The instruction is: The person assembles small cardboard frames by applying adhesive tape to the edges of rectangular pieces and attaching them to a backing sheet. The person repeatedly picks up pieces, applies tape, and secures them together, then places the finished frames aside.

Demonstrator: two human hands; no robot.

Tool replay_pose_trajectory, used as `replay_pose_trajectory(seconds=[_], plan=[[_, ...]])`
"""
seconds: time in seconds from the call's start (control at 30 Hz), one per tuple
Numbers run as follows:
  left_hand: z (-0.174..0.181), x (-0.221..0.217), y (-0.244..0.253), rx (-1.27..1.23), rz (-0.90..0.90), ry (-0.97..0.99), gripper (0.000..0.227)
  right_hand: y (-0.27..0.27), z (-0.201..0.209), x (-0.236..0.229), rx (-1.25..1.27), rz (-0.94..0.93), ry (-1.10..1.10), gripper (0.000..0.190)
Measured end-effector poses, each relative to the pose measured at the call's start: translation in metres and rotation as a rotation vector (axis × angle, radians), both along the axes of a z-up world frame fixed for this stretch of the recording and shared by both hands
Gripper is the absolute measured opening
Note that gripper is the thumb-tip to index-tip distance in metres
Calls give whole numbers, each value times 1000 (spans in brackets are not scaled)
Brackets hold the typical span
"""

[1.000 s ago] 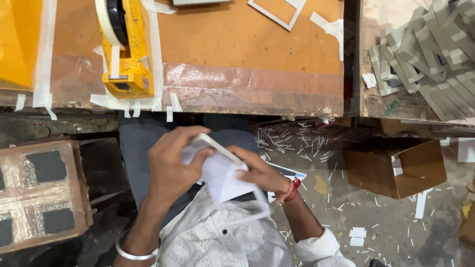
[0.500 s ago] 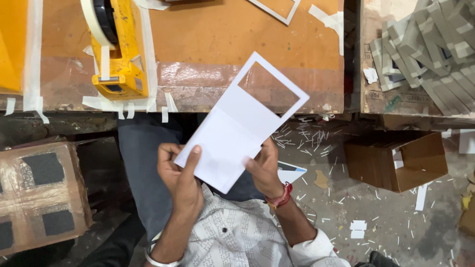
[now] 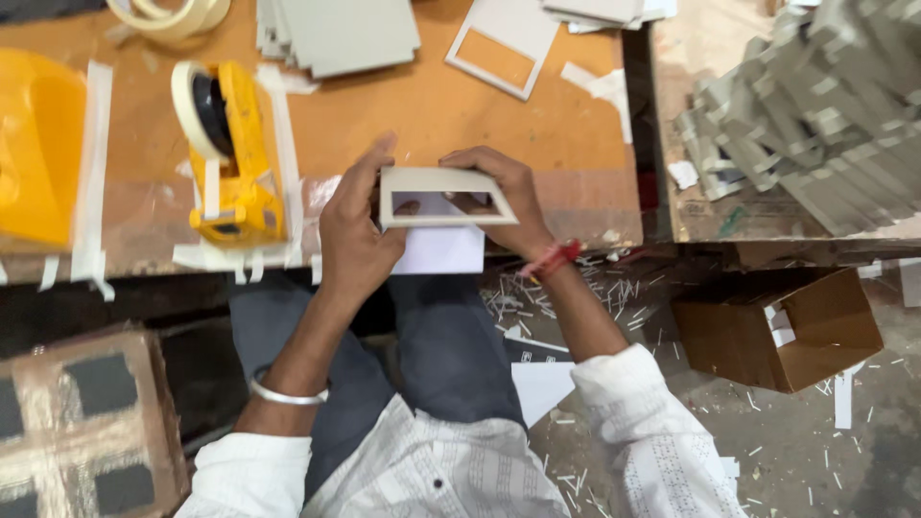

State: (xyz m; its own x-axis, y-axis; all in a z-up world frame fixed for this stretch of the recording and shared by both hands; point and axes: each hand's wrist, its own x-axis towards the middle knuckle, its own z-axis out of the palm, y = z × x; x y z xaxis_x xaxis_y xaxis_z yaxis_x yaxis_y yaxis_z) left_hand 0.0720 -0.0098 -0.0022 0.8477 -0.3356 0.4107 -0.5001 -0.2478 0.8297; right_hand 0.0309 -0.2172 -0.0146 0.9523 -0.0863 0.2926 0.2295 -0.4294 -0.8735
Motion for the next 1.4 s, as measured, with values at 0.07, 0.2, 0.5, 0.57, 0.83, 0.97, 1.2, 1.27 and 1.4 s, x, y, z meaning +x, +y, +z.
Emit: replay_pose_trajectory(seconds=[0.07, 0.2, 0.5, 0.57, 0.83, 0.97, 1.2, 1.27, 1.4], plan=[[-5, 15, -3, 35, -26, -97, 45, -1, 0, 12, -73, 58, -194, 22], [-24, 10, -4, 10, 9, -38, 33, 0, -9, 9, -335, -5, -203, 26], [-28, 5, -6, 51, 167, -125, 39, 5, -10, 10, -442, -28, -142, 37], [-27, 6, -7, 88, 208, -139, 40, 6, -8, 7, -453, -21, -133, 41], [-31, 7, -4, 203, 261, -165, 52, 16, 0, -10, -450, -82, -108, 60], [-36, 9, -4, 274, 249, -202, 46, 25, 1, -43, -284, -116, -147, 64], [-22, 9, 9, 265, -27, -169, 53, 14, -1, -62, -405, 11, -98, 46], [-16, 0, 18, 225, -129, -170, 58, 13, -4, -62, -423, 7, -73, 42], [-11, -24, 39, 8, -233, -44, 62, 14, -16, -65, -428, -52, -121, 33]])
